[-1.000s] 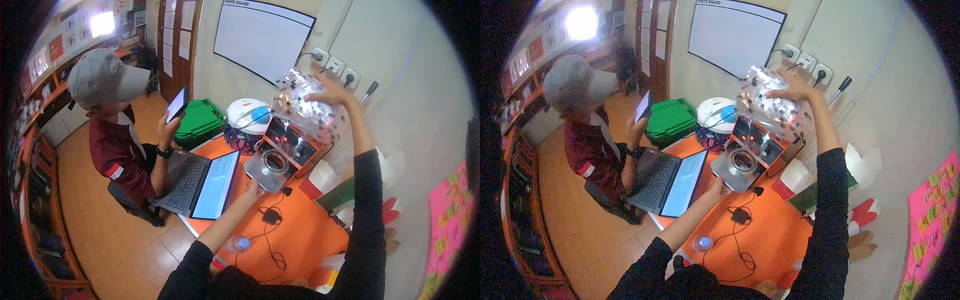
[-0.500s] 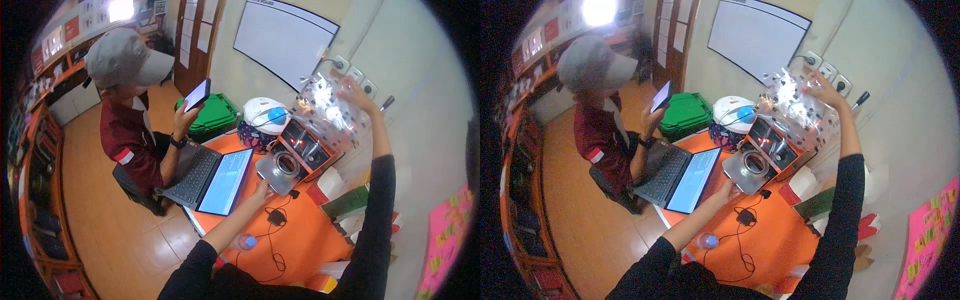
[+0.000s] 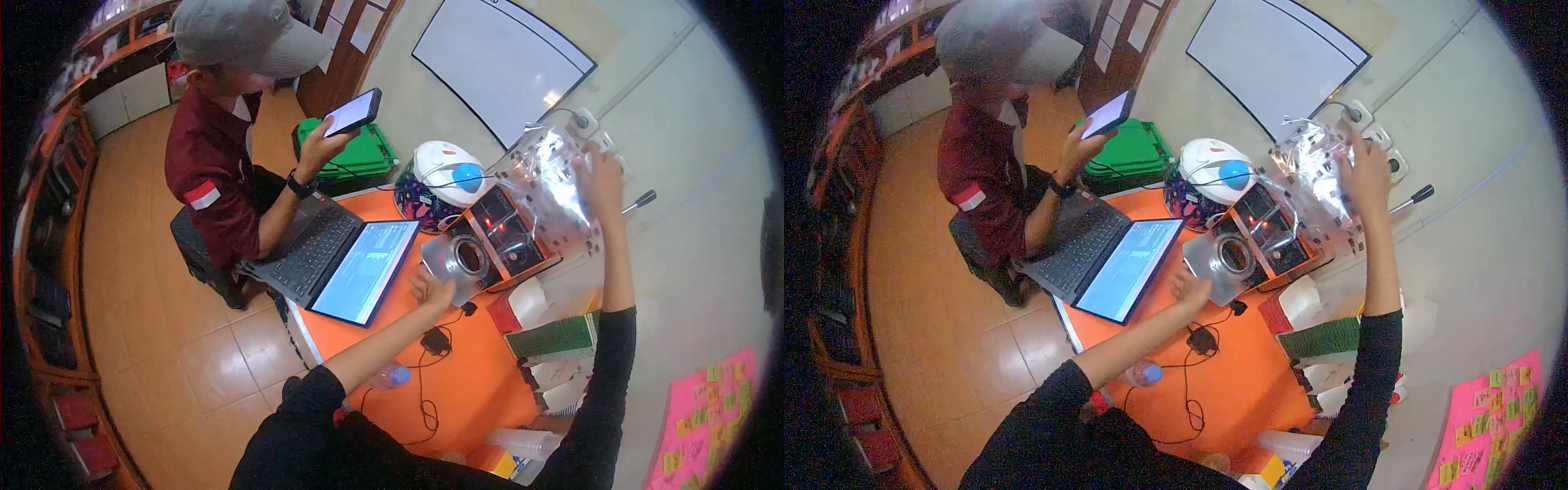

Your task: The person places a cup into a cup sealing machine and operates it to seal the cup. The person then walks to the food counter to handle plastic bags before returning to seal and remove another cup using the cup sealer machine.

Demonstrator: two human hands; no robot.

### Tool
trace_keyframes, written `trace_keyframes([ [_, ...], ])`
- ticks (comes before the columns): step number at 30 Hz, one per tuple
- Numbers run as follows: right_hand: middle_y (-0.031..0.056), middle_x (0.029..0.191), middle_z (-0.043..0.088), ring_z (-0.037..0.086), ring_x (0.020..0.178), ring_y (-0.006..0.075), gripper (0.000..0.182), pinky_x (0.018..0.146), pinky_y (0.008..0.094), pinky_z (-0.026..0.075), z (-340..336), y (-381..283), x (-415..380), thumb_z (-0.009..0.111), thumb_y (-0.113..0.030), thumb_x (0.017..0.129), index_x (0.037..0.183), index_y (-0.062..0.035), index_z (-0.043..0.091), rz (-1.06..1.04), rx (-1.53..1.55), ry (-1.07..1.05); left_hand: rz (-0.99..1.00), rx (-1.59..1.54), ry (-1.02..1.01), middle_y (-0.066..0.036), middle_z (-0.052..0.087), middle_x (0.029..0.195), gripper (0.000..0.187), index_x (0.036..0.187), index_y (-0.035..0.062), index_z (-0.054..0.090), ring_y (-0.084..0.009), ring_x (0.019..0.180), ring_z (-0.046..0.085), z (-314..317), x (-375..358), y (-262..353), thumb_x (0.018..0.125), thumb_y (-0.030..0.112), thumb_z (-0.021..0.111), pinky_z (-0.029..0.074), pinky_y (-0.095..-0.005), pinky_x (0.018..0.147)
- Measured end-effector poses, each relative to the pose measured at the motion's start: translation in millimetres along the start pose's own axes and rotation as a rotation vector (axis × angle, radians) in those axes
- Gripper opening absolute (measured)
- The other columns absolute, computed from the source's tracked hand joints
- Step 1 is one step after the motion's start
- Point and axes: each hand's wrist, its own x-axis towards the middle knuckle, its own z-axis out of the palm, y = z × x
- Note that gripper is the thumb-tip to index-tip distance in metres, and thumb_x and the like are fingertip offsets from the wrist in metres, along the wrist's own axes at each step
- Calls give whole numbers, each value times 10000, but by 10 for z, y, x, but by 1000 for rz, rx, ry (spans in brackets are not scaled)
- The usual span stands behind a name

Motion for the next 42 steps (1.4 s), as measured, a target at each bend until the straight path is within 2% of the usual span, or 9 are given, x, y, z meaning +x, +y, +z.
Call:
trace_keyframes([
  [2,221,1107,568,560,1031,381,456,888,467,442,127,38,-29,619,-394,877,1235,-123,540,8,158,13,488,-174,-74,-157,565,958,333,988,-30,546,-340,937,562,-255,57,120,756,190,641,442,-478,833],
  [3,232,1086,587,573,1031,389,431,899,470,437,126,49,-41,580,-398,905,1222,-109,544,14,322,23,494,-177,-79,-157,565,958,333,988,-30,546,-340,937,562,-111,183,126,756,190,641,442,-478,833],
  [5,242,1124,582,566,1059,396,464,909,473,433,86,47,-56,552,-427,917,1231,-86,537,61,386,-99,786,-385,-619,-155,533,1001,349,1037,-9,525,-342,916,565,181,463,232,759,169,638,467,-439,787],
  [12,323,1264,511,510,1199,429,1023,1023,451,398,244,145,-176,655,-684,734,1392,39,352,-167,348,-185,1056,-562,-514,-154,522,1009,359,1086,50,543,-305,854,591,240,494,865,757,84,683,488,-396,735],
  [17,338,1260,494,516,1171,455,1046,992,464,420,113,55,-180,665,-704,710,1380,37,356,-41,429,-266,1112,-525,-493,-166,574,825,141,878,11,590,-325,767,610,311,501,952,788,84,669,488,-399,677],
  [26,326,1208,518,541,1123,470,1066,931,494,458,33,9,-268,644,-768,663,1370,-17,378,-14,333,-259,1013,-356,-309,-213,595,672,234,746,-8,530,-407,651,610,457,901,1030,862,176,617,449,-490,595],
  [32,288,1358,450,459,1257,411,1067,1055,445,368,-30,146,-226,656,-711,705,1409,26,339,-63,425,-345,852,-387,-295,-188,623,663,239,719,-9,561,-354,628,630,432,971,1025,831,193,623,490,-416,614],
  [39,223,1462,374,361,1360,305,946,1117,374,286,52,535,16,610,-633,825,1464,-8,300,-101,706,-605,1021,-485,-423,-106,626,649,247,781,-9,620,-183,568,605,22,913,1141,830,225,683,479,-322,560],
  [42,178,1413,430,366,1348,276,882,1102,367,301,-119,533,67,595,-634,837,1453,-50,357,-54,780,-757,1031,-461,-322,-100,616,617,234,746,0,614,-197,558,602,-132,884,1263,840,204,679,480,-315,564],
])
